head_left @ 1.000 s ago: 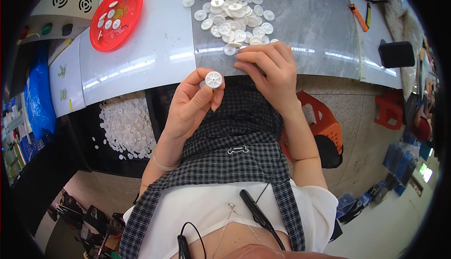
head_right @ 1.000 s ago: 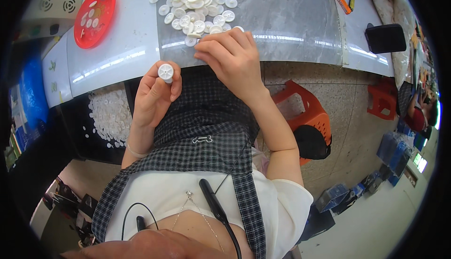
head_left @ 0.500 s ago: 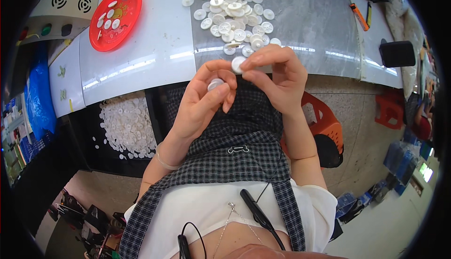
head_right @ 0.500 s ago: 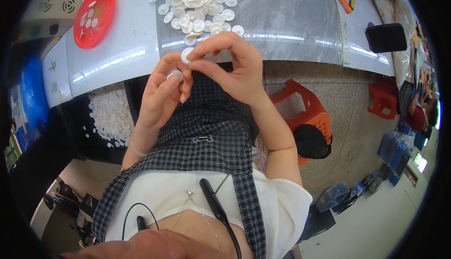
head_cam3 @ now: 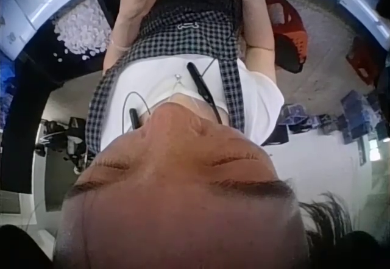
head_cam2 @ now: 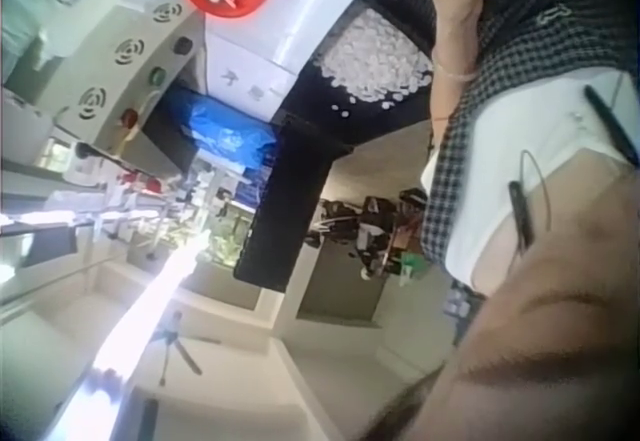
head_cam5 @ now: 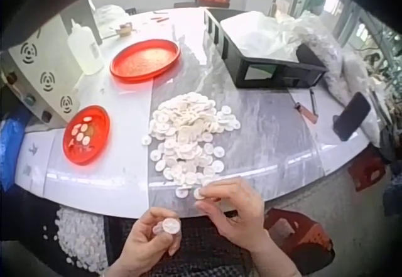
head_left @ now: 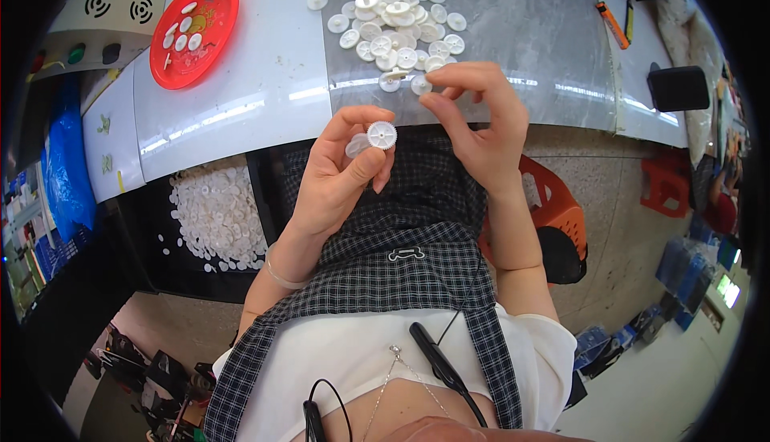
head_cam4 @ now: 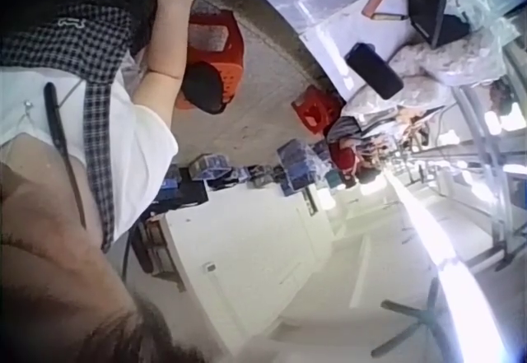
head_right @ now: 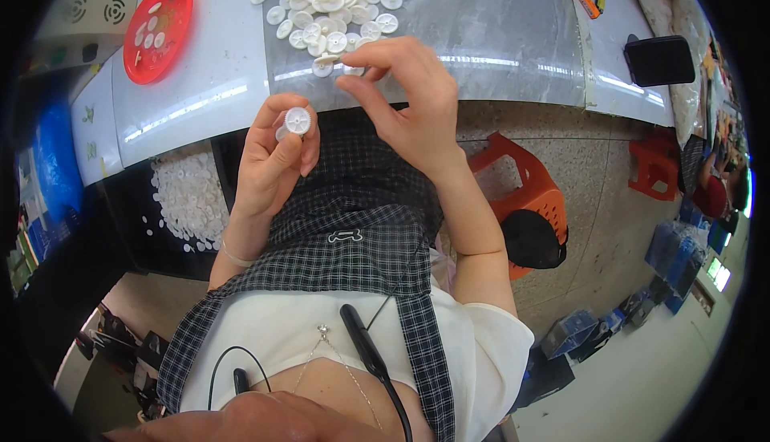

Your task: Assembling small white plastic components by snapping them together and placing them in a tray.

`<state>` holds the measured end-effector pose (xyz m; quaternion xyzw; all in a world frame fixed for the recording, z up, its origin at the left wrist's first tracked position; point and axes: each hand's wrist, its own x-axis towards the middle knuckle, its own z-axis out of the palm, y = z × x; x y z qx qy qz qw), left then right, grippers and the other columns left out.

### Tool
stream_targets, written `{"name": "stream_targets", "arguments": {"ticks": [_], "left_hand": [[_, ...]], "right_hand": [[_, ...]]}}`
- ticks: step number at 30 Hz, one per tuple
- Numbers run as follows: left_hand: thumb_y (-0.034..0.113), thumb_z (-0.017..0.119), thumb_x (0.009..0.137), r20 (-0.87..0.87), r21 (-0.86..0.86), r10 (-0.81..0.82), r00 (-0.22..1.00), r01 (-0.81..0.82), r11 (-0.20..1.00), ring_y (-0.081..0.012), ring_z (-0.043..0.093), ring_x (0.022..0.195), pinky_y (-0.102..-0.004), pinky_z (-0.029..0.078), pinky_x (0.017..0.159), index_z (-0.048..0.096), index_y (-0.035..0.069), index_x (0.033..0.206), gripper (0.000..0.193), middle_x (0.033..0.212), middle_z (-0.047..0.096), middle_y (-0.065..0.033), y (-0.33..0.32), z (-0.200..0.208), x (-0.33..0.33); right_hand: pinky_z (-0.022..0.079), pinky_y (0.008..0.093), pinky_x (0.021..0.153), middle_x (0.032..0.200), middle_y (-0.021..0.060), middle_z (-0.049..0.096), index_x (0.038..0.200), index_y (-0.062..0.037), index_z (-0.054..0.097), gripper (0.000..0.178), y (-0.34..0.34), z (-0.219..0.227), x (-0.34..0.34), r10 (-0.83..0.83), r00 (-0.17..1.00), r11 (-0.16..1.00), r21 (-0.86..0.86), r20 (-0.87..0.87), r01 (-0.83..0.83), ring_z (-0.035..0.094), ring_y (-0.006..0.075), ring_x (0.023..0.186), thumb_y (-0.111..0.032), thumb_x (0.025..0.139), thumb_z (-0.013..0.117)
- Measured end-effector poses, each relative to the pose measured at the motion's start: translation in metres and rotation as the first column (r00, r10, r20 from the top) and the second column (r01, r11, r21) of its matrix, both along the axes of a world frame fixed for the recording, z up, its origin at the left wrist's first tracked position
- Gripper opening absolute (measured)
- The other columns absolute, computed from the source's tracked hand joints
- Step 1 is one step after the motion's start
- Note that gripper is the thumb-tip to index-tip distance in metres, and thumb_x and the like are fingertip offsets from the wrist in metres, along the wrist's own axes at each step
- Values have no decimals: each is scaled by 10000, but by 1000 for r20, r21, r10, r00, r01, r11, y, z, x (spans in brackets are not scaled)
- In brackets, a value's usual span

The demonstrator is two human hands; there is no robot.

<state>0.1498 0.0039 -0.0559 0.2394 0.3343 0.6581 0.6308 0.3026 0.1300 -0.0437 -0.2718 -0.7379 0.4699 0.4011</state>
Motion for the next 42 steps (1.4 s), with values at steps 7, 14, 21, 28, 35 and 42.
{"name": "stream_targets", "arguments": {"ticks": [7,14,21,28,35,42], "left_hand": [[106,632,925,-180,-22,82,980,-87,996,-78,509,681,-204,431,596,503,24,1220,332,821,537,-10,-1,-1,-2],[93,635,921,-182,-36,90,979,-98,995,-77,512,685,-207,434,601,506,24,1209,323,826,542,-17,-1,1,-3],[117,639,923,-191,-41,88,978,-98,994,-77,513,683,-210,437,605,505,27,1212,330,839,547,-21,-1,0,-3],[66,599,919,68,-105,90,994,-82,991,-108,542,819,-238,451,653,486,38,1167,274,997,535,-69,1,13,0],[101,531,955,68,-56,-62,996,66,996,-113,548,839,-233,443,646,487,42,1130,190,1029,547,-71,0,7,-4],[230,503,1006,259,-152,-106,960,149,977,-87,533,769,-197,411,582,515,49,1073,193,937,563,-36,4,11,11]], "right_hand": [[488,289,717,964,-13,688,907,-103,716,252,2,-16,4,-192,948,821,570,255,13,594,186,839,-62,671,794],[500,295,723,955,-16,686,917,-103,717,255,0,-20,13,-117,962,821,569,245,-45,602,184,851,-59,676,789],[497,297,705,929,-2,679,933,-108,712,267,3,-17,7,-202,952,856,514,231,56,603,191,849,-66,681,788],[502,299,680,919,35,673,984,-99,691,324,10,-18,3,-191,947,837,547,258,19,621,210,821,-119,682,805],[500,267,691,945,61,676,1039,-47,604,414,6,-17,8,-117,990,909,409,73,77,637,170,827,-105,696,828],[512,307,780,981,138,634,1100,-43,507,469,-19,-18,1,220,911,962,-77,-349,-261,641,206,897,-56,739,806]]}}
